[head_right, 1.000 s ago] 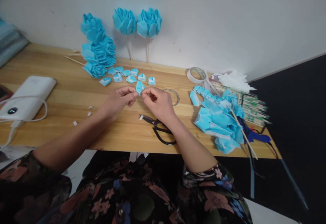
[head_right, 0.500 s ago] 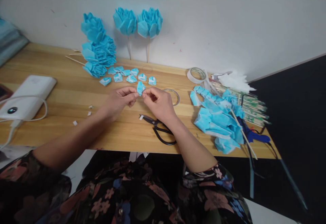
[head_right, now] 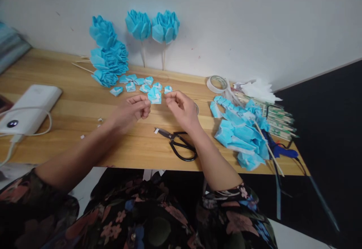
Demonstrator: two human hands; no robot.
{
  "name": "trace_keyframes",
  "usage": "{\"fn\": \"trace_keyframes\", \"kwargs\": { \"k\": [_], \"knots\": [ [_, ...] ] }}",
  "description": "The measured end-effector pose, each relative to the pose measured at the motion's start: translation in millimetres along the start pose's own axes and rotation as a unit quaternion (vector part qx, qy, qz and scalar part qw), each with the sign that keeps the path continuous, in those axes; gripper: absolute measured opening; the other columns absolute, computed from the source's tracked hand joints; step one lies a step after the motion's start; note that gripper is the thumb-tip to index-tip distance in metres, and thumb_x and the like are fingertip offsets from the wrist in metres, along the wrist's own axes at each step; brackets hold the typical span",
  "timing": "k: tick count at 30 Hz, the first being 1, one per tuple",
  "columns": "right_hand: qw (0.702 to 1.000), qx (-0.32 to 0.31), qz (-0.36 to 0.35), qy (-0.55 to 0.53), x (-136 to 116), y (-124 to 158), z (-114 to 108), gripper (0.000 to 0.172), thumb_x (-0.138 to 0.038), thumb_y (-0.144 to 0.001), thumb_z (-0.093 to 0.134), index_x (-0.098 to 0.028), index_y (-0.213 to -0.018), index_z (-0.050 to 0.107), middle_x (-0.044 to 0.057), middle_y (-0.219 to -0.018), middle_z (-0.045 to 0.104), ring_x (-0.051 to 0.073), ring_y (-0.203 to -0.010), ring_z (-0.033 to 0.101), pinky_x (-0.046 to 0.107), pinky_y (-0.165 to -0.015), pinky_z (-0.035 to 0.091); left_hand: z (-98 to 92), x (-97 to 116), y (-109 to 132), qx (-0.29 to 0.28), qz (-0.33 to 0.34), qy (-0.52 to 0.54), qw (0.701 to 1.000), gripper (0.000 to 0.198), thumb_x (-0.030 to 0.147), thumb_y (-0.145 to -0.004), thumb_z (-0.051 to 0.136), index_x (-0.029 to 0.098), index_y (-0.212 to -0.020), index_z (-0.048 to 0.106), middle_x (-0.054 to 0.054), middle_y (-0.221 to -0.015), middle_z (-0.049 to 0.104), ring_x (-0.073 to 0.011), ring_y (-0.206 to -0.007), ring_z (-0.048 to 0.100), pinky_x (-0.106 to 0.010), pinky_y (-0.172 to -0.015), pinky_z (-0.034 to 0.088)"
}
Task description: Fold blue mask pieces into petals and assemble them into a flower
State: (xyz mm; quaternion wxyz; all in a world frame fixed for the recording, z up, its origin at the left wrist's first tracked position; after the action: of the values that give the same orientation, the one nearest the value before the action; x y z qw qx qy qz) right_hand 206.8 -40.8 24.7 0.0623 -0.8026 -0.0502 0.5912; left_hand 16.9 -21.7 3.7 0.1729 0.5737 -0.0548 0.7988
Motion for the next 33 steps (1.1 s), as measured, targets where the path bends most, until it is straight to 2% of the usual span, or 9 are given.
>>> {"fn": "trace_keyframes", "kwargs": {
  "k": [3,6,13,17,23,27,29,33],
  "knots": [
    [0.997,-0.057,0.034,-0.029,-0.4,0.1,2.2,0.022,-0.043,-0.082,0.065,-0.022,-0.087,0.068,-0.001,-0.077,0.063,0.012,-0.067,0.054,0.029,-0.068,0.047,1.7,2.4,2.0,-0.010,-0.013,0.004,1.000,0.023,0.027,-0.075,0.076,0.017,-0.066,0.057,0.004,-0.055,0.052,-0.0060,-0.050,0.044,-0.020,-0.051,0.036],
    [0.995,-0.081,0.049,-0.038,-0.1,0.2,3.6,0.022,-0.044,-0.079,0.068,-0.022,-0.077,0.066,-0.003,-0.071,0.058,0.012,-0.066,0.052,0.028,-0.067,0.046,2.1,2.1,1.8,-0.017,-0.024,-0.007,1.000,0.023,0.027,-0.075,0.077,0.017,-0.066,0.058,0.004,-0.054,0.052,-0.0058,-0.048,0.043,-0.020,-0.051,0.035],
    [0.996,-0.075,0.041,-0.018,4.0,-1.0,5.5,0.022,-0.040,-0.077,0.067,-0.021,-0.069,0.060,-0.005,-0.064,0.054,0.010,-0.062,0.048,0.027,-0.063,0.040,-0.1,-2.7,-1.5,-0.001,-0.028,-0.020,0.999,0.023,0.030,-0.073,0.078,0.017,-0.068,0.060,0.004,-0.054,0.052,-0.0056,-0.048,0.043,-0.021,-0.049,0.034],
    [0.997,-0.059,0.038,-0.012,5.0,-0.9,8.9,0.021,-0.039,-0.076,0.066,-0.021,-0.069,0.059,-0.005,-0.062,0.053,0.010,-0.060,0.046,0.026,-0.059,0.037,-0.5,-6.1,-2.3,0.034,-0.012,-0.005,0.999,0.020,0.030,-0.073,0.077,0.017,-0.075,0.063,0.005,-0.056,0.053,-0.0061,-0.048,0.043,-0.021,-0.048,0.033],
    [0.999,-0.042,0.025,-0.008,4.9,-1.5,10.5,0.020,-0.037,-0.075,0.065,-0.020,-0.067,0.059,-0.004,-0.061,0.053,0.010,-0.058,0.045,0.027,-0.058,0.034,2.2,-5.3,-0.4,0.028,-0.020,0.019,0.999,0.015,0.027,-0.078,0.071,0.016,-0.076,0.060,0.004,-0.056,0.054,-0.0065,-0.047,0.045,-0.020,-0.047,0.034],
    [0.999,-0.031,0.028,-0.002,6.8,-1.5,8.4,0.020,-0.037,-0.075,0.065,-0.020,-0.066,0.058,-0.005,-0.061,0.053,0.010,-0.058,0.046,0.027,-0.059,0.036,-1.4,-3.9,-2.0,0.058,-0.028,0.014,0.998,0.013,0.027,-0.083,0.067,0.018,-0.082,0.058,0.004,-0.057,0.055,-0.0076,-0.046,0.044,-0.021,-0.046,0.032],
    [0.999,-0.020,0.035,-0.002,8.5,-1.6,7.9,0.020,-0.037,-0.076,0.065,-0.021,-0.066,0.058,-0.005,-0.061,0.053,0.010,-0.058,0.047,0.027,-0.060,0.038,-3.1,-2.7,-2.2,0.084,0.008,-0.021,0.996,0.014,0.027,-0.083,0.067,0.019,-0.081,0.057,0.006,-0.055,0.052,-0.0074,-0.045,0.041,-0.022,-0.046,0.030],
    [0.999,-0.006,0.041,-0.001,10.6,-1.8,9.3,0.019,-0.035,-0.077,0.066,-0.021,-0.066,0.059,-0.005,-0.061,0.054,0.010,-0.058,0.048,0.026,-0.059,0.040,0.8,-0.9,4.9,0.103,0.150,-0.144,0.973,0.015,0.030,-0.082,0.071,0.019,-0.077,0.061,0.005,-0.059,0.052,-0.0075,-0.052,0.039,-0.023,-0.051,0.031]
  ]
}}
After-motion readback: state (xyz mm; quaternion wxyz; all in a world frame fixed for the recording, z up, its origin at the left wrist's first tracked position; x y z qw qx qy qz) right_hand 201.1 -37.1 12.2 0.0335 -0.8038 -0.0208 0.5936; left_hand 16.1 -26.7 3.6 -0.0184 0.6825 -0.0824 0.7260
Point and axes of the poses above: each hand's wrist, its own y-axis away from the middle knuckle, its own z-axis out of the palm, x = y × z, the point moved 1 cm from there along -y, towards the middle knuckle
